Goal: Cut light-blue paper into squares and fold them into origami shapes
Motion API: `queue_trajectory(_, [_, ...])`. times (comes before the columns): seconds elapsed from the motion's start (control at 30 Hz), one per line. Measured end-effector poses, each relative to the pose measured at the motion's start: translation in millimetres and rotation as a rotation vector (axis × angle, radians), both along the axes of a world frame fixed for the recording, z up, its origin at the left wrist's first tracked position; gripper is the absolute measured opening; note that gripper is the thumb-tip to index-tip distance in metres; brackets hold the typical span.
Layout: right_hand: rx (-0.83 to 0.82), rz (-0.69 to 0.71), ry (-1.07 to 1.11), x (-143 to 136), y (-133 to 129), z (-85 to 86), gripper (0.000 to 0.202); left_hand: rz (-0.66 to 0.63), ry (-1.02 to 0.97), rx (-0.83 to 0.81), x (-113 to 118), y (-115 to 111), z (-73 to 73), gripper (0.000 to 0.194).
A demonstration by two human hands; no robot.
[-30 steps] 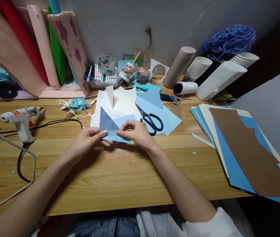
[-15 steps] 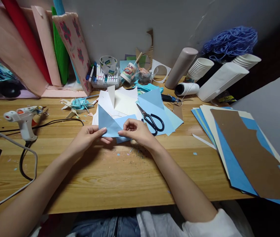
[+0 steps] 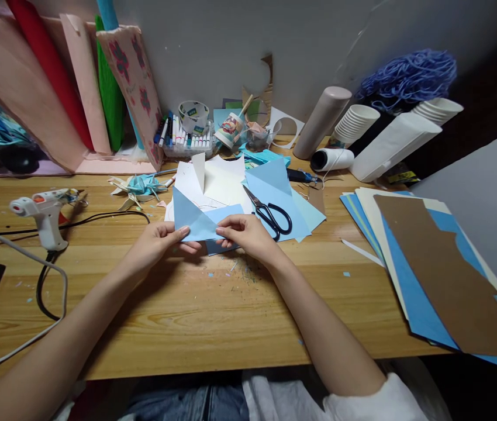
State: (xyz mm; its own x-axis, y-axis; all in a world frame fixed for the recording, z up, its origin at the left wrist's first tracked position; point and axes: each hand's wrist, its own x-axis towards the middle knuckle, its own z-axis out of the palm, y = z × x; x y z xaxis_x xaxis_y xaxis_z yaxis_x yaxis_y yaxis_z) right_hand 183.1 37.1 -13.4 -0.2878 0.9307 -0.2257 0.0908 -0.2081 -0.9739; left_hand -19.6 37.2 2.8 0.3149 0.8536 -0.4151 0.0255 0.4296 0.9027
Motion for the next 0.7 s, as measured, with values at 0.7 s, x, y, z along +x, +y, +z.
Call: queue_trajectory(0.7, [-0.013, 0.074, -0.02, -6.8, -6.3, 9.0, 0.022, -0.023, 0.008, 0.033, 2.0, 1.2, 0.4, 0.025])
